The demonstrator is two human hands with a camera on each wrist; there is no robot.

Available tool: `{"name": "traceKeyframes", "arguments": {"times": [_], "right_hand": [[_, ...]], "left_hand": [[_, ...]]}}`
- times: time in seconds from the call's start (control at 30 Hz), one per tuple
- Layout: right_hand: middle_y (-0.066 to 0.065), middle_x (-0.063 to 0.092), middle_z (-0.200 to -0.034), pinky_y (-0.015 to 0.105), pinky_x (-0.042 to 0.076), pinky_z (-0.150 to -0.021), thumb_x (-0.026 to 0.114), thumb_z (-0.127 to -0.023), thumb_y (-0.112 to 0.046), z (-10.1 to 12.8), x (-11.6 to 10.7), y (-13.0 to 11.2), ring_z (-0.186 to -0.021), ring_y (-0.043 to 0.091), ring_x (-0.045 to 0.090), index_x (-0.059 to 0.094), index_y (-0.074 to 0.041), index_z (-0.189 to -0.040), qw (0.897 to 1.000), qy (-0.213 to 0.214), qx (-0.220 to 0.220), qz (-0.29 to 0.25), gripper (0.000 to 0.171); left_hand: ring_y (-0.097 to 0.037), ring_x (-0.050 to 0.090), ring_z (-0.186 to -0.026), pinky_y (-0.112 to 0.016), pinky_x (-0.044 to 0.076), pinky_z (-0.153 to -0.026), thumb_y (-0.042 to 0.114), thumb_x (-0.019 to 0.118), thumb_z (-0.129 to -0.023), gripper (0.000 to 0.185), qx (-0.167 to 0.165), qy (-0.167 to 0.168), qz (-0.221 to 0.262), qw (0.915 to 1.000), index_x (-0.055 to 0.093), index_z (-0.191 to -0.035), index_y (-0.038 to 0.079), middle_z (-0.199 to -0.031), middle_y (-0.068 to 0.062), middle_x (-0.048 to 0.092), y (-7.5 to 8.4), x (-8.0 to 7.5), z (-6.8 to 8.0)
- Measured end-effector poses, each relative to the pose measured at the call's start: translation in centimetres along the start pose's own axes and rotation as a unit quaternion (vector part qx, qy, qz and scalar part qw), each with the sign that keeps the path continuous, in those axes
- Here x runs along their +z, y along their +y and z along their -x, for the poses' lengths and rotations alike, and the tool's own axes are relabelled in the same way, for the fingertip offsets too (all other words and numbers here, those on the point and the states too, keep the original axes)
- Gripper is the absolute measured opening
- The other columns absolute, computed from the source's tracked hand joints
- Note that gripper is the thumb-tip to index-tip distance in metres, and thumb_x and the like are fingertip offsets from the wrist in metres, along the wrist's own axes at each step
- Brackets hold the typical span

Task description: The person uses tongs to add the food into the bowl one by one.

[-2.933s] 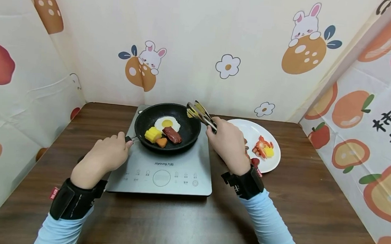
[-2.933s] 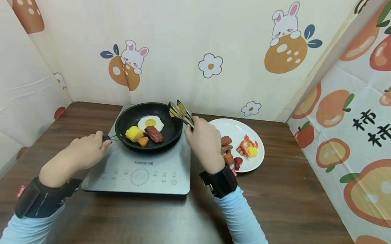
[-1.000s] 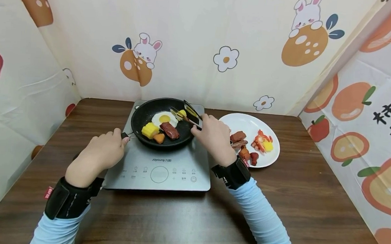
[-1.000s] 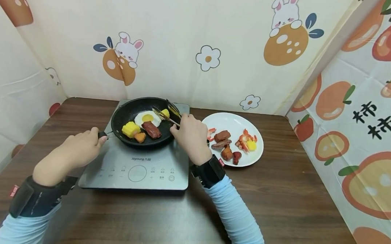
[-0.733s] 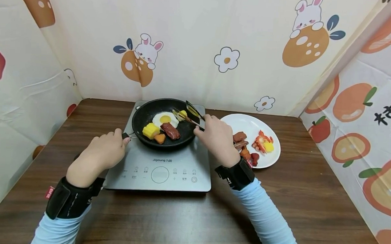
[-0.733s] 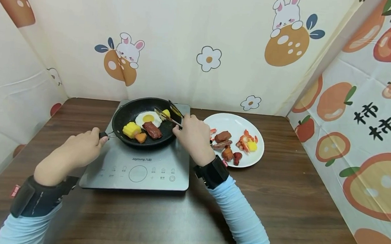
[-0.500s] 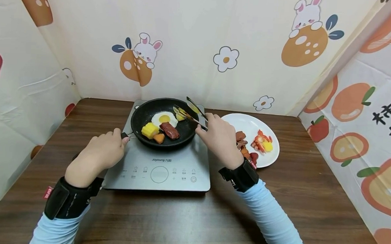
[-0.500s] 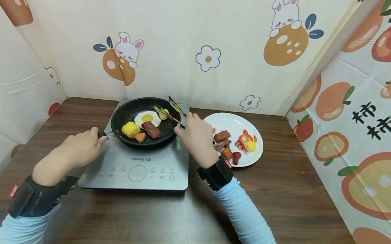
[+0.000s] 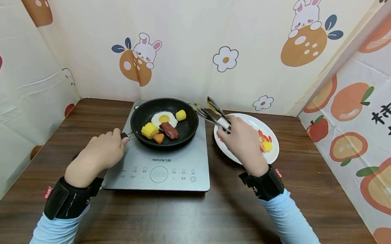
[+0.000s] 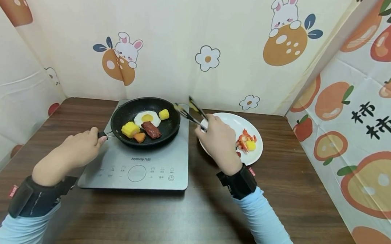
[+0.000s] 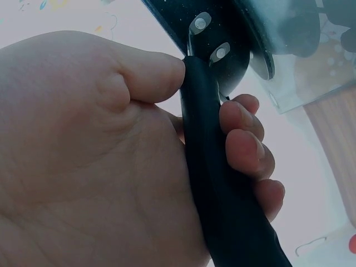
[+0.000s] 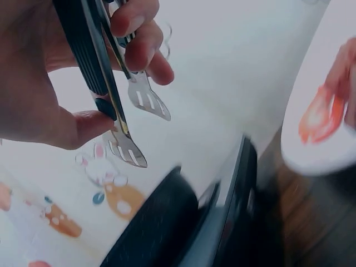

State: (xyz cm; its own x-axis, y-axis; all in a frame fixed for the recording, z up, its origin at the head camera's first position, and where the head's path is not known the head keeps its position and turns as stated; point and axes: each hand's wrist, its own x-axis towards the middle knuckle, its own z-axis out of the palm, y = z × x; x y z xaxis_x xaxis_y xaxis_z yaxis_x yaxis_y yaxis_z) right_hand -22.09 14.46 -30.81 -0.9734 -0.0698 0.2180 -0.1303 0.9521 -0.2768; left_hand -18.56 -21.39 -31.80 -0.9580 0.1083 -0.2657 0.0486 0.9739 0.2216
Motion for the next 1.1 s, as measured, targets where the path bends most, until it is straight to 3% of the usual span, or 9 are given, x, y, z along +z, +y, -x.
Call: {"name": "traceKeyframes", "arguments": {"times": [0.13,0.4,0.6,0.87,1.1], "right_hand": [[0.002,0.055,-0.073,0.036,0.034,-0.047,0.057,-0.089,-0.033,0.5,-0.7,2.0,-0.063,0.026,0.055,0.062,-0.013,-0.101,1.000,0.002,0.014,0.015,0.024],[0.009,0.065,-0.077,0.042,0.043,-0.057,0.059,-0.092,-0.041,2.2,-1.0,4.7,-0.072,0.030,0.062,0.062,-0.011,-0.087,0.996,-0.059,0.032,0.051,0.031],[0.004,0.054,-0.069,0.035,0.034,-0.049,0.060,-0.091,-0.037,2.8,-0.7,6.3,-0.061,0.022,0.052,0.059,-0.010,-0.079,0.992,-0.102,0.042,0.062,0.029],[0.003,0.053,-0.069,0.035,0.033,-0.048,0.057,-0.091,-0.035,2.3,-0.1,7.2,-0.060,0.022,0.050,0.060,-0.009,-0.080,0.988,-0.127,0.042,0.072,0.028],[0.009,0.061,-0.074,0.036,0.036,-0.047,0.061,-0.093,-0.039,1.7,0.4,7.1,-0.061,0.025,0.056,0.063,-0.005,-0.088,0.988,-0.127,0.023,0.085,0.034]], "left_hand": [[-0.040,0.059,-0.091,-0.058,0.043,-0.084,0.029,0.031,-0.112,0.049,-0.001,-0.001,-0.001,1.0000,0.041,-0.123,-0.017,-0.103,-0.029,0.058,0.0,0.0,0.0],[-0.040,0.058,-0.090,-0.057,0.043,-0.083,0.030,0.031,-0.112,0.048,0.000,0.000,-0.002,1.0000,0.042,-0.121,-0.016,-0.102,-0.029,0.058,-0.1,0.0,0.0],[-0.040,0.058,-0.090,-0.057,0.043,-0.083,0.030,0.031,-0.112,0.048,-0.001,-0.001,-0.002,1.0000,0.042,-0.120,-0.016,-0.102,-0.029,0.058,-0.1,0.0,-0.1],[-0.042,0.058,-0.092,-0.058,0.043,-0.085,0.029,0.031,-0.112,0.048,-0.001,0.000,-0.004,1.0000,0.042,-0.121,-0.016,-0.103,-0.030,0.058,0.0,0.0,0.0],[-0.041,0.058,-0.093,-0.058,0.042,-0.084,0.029,0.031,-0.112,0.048,-0.001,0.003,-0.003,1.0000,0.042,-0.123,-0.016,-0.104,-0.030,0.058,0.0,0.0,0.0]]}}
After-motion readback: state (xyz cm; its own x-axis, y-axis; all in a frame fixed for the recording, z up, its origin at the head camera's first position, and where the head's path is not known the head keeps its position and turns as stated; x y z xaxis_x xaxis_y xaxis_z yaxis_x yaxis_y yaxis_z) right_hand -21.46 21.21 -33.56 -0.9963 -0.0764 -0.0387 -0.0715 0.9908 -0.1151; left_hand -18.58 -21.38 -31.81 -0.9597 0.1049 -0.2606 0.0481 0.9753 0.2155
